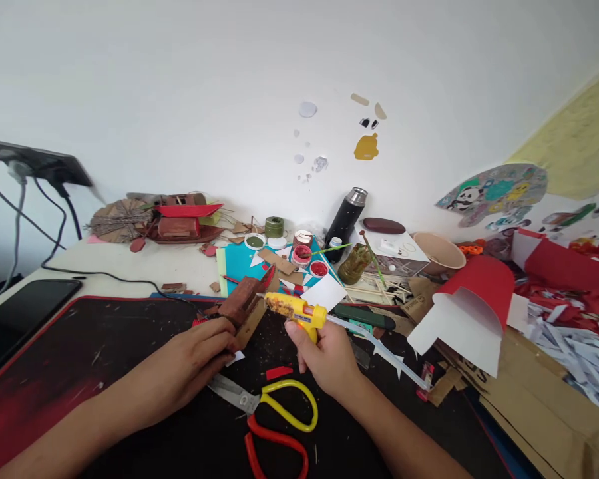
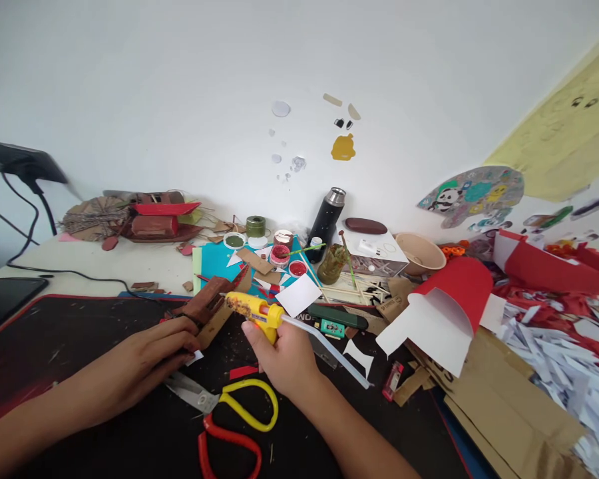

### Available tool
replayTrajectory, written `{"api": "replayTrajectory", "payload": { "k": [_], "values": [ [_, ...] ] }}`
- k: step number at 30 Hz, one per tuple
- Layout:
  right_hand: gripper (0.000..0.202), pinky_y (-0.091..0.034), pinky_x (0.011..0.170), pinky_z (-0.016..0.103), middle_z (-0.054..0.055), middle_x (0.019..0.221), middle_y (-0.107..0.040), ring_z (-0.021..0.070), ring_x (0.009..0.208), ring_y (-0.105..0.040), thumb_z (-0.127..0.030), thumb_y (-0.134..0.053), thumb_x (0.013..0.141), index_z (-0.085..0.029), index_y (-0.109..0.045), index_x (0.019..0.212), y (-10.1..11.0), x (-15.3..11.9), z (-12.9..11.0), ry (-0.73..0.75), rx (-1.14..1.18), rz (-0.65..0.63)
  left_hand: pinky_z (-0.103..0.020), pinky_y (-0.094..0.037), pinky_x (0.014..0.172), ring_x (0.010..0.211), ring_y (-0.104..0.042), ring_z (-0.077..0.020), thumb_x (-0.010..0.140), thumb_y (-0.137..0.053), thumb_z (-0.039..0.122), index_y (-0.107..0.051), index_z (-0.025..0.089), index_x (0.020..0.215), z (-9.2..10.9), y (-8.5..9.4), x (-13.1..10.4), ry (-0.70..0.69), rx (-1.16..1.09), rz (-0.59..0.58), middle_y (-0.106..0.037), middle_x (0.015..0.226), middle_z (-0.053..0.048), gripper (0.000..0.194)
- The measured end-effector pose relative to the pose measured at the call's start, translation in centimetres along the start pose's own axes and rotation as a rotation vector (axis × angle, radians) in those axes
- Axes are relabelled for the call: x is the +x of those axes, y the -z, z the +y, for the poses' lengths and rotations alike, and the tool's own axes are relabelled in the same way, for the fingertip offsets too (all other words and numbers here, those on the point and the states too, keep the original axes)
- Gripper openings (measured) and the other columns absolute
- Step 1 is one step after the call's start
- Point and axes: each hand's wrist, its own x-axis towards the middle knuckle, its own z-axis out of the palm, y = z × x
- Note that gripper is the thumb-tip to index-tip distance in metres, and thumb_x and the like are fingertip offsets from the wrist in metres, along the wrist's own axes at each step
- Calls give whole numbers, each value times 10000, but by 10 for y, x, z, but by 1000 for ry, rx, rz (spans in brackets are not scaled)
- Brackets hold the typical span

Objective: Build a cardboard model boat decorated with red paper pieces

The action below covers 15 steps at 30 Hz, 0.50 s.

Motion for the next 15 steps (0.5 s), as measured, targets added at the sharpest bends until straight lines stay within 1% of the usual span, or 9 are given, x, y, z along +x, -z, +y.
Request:
{"api": "replayTrajectory", "payload": {
  "k": [4, 8, 11, 13, 15],
  "values": [
    [605, -397, 479, 272, -12, 426, -528, 145, 402, -514, -722, -559, 984, -246, -531, 612, 2, 6, -4, 17, 16, 16, -263, -564, 879, 1018, -717, -202, 1085, -432, 264, -697, 270, 1108, -1, -3, -2, 22, -9, 0, -721, 1139, -64, 267],
    [606, -394, 473, 277, -14, 410, -517, 149, 386, -504, -733, -570, 976, -251, -539, 608, -1, 9, -4, 16, 35, 27, -258, -555, 860, 986, -714, -194, 1086, -426, 252, -687, 275, 1099, -1, -5, -3, 19, -18, -8, -721, 1099, -51, 263],
    [583, -401, 482, 283, -18, 401, -499, 173, 418, -532, -746, -632, 938, -253, -609, 628, -3, 10, -3, 19, 57, 28, -259, -550, 858, 994, -715, -197, 1088, -429, 253, -685, 272, 1097, 0, -5, -2, 30, -22, -8, -721, 1119, -55, 256],
    [550, -410, 491, 289, -18, 404, -495, 198, 454, -565, -752, -659, 919, -252, -680, 692, -3, 10, -2, 14, 77, 33, -256, -549, 855, 992, -717, -196, 1087, -434, 250, -681, 271, 1100, 1, -4, -2, 36, -24, -13, -720, 1135, -57, 248],
    [541, -426, 507, 294, -12, 411, -501, 215, 488, -593, -751, -643, 934, -247, -724, 755, -2, 11, -2, 16, 66, 35, -248, -546, 853, 995, -718, -190, 1087, -433, 236, -675, 273, 1109, 1, -2, -2, 40, -32, -30, -718, 1141, -53, 246]
  ]
}}
